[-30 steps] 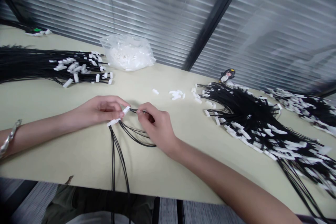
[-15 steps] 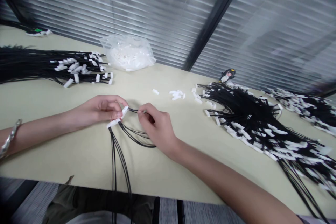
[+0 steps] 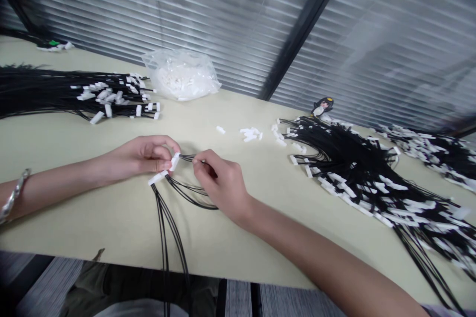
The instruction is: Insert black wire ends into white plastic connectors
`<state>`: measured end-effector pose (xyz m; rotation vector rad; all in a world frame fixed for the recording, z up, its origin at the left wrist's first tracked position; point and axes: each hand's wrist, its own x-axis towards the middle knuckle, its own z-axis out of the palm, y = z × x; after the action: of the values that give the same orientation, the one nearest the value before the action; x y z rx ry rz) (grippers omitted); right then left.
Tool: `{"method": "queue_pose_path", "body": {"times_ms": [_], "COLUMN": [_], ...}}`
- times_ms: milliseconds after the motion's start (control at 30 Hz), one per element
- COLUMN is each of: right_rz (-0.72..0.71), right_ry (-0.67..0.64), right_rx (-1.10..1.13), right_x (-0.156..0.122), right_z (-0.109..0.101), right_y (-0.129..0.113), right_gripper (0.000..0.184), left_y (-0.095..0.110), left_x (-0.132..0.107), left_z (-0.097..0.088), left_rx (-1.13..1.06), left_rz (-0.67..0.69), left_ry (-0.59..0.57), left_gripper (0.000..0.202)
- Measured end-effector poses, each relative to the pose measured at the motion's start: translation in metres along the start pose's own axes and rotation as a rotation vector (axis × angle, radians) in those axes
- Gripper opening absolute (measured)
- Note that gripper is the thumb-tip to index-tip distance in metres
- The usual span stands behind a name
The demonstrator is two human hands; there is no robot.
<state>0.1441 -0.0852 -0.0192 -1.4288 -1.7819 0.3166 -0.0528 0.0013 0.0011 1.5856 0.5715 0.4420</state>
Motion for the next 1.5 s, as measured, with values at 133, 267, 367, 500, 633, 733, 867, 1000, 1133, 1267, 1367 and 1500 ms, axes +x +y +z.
{"method": "queue_pose_path", "body": {"times_ms": [133,267,367,500,633,733,867,1000,1133,1267,1367,1500], "right_rz": [-0.015,-0.028,-0.041,-0.053,-0.085,-0.118,-0.107,-0.058,-0.053,-0.052,-0.060,-0.058], "right_ry": [0.004,0.003,0.013,0.011,0.018,0.015,0.000,-0.004,-0.009,-0.016,-0.023,-0.029], "right_rx": [-0.001,-0.010,-0.022,-0.034,-0.041,-0.052,-0.056,-0.048,-0.041,-0.055,-0.096,-0.145], "right_x": [-0.0001,-0.0002,-0.0002,-0.0005,-0.0005,-0.0004,-0.0003,-0.0002,-0.0001,0.0002,0.0004,0.0004], "right_z": [-0.0004,0.0000,0.0007,0.0009,0.0007,0.0004,0.0001,0.0011,0.0023,0.0023,0.0025,0.0035], "right_y": [-0.0002,0.0001,0.0008,0.0013,0.0008,-0.0001,-0.0007,0.0007,0.0015,0.0001,-0.0014,-0.0024], "right_gripper": [0.019,0.017,0.016,0.014,0.012,0.011,0.011,0.014,0.014,0.015,0.017,0.019], "left_y": [-0.0004,0.0002,0.0001,0.0000,0.0005,0.0008,0.0002,-0.0025,-0.0047,-0.0040,-0.0033,-0.0052], "left_x": [0.0000,0.0003,0.0003,-0.0002,-0.0004,-0.0001,0.0000,0.0003,0.0003,-0.0008,-0.0012,-0.0001], "left_z": [0.0005,0.0003,-0.0001,0.0002,0.0006,0.0005,0.0001,-0.0003,-0.0005,-0.0004,-0.0006,-0.0013], "left_rx": [0.004,0.002,0.008,0.008,0.011,0.011,0.015,0.022,0.052,0.088,0.113,0.159], "left_rz": [-0.002,-0.002,0.004,0.004,0.003,0.014,0.030,0.075,0.103,0.109,0.110,0.149], "left_ry": [0.008,-0.008,-0.013,-0.012,-0.007,-0.015,-0.026,-0.018,-0.025,-0.017,-0.008,-0.007], "left_gripper": [0.023,0.023,0.023,0.024,0.023,0.022,0.021,0.020,0.022,0.023,0.023,0.024]}}
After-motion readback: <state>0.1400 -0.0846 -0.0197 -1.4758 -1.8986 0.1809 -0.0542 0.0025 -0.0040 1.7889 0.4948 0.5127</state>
